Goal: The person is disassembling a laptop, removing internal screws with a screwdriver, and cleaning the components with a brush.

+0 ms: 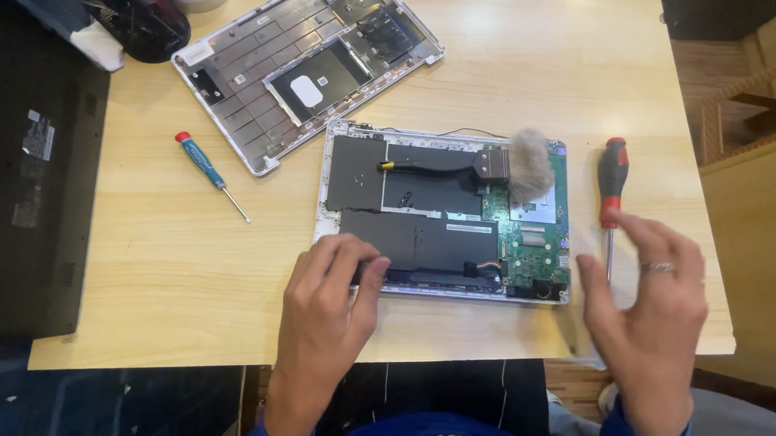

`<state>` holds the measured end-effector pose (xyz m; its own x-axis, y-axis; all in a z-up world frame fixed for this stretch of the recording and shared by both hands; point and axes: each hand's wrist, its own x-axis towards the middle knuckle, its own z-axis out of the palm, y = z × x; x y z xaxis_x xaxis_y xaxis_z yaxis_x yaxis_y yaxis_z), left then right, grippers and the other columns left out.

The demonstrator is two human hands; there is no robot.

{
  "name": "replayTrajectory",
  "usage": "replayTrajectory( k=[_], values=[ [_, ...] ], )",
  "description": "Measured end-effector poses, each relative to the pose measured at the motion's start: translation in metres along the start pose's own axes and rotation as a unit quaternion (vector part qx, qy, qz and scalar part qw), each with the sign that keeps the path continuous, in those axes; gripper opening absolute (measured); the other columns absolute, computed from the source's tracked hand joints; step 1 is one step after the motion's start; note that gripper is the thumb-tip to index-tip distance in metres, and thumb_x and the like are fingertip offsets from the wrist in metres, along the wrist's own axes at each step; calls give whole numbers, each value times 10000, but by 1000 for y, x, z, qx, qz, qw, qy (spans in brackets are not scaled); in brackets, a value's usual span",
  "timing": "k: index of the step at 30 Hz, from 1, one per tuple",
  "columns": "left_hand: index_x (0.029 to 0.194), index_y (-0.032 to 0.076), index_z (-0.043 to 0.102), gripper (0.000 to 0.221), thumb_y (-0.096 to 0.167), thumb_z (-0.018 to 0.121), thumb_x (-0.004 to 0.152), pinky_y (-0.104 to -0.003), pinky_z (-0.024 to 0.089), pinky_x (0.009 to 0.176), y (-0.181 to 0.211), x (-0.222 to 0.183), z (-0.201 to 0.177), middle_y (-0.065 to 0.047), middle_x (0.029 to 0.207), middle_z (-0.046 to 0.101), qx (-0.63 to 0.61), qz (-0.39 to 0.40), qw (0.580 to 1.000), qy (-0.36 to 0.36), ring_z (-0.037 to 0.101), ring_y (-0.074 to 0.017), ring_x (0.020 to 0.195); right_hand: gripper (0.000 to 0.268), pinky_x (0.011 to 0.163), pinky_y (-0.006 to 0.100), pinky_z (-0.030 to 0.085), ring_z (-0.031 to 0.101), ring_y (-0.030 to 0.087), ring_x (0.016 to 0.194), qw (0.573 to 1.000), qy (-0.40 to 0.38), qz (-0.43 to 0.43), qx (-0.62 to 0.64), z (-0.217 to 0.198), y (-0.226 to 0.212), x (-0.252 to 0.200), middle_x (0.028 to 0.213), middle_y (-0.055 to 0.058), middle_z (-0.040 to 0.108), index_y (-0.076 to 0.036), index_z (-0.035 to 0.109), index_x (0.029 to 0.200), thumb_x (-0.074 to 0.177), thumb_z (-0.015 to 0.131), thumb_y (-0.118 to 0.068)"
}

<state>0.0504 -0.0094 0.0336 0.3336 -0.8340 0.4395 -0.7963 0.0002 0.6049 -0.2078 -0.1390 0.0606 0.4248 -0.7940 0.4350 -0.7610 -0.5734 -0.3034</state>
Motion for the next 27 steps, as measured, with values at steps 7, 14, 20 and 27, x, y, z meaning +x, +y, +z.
replayTrajectory(
  k=[7,14,20,27],
  values=[
    [974,64,617,107,151,677,991,-417,432,726,-13,83,10,-75,967,611,33,123,990,-66,570,-277,828,488,779,485,497,644,289,754,987,-51,151,-10,34,40,34,1164,205,681,-16,633,1405,989,722,-254],
    [1119,132,622,361,403,754,919,-435,400,872,-62,130,72,-64,1108,634,57,219,963,-149,559,-297,1026,428,706,537,482,644,362,800,976,-75,205,-20,44,48,49,937,123,676,-59,603,1348,947,652,-198],
    [1078,115,646,190,252,710,963,-441,421,883,-63,121,71,-55,1090,649,32,213,969,-119,570,-290,1010,524,681,538,442,665,369,813,940,-212,263,-44,26,44,79,797,56,672,-156,467,1377,891,544,-336],
    [970,83,602,157,214,597,1056,-418,404,856,-60,123,73,-69,928,655,45,214,975,-48,583,-287,853,573,665,462,410,634,314,745,916,-307,257,-17,18,54,109,759,113,688,-195,521,1406,886,658,-391]
  ],
)
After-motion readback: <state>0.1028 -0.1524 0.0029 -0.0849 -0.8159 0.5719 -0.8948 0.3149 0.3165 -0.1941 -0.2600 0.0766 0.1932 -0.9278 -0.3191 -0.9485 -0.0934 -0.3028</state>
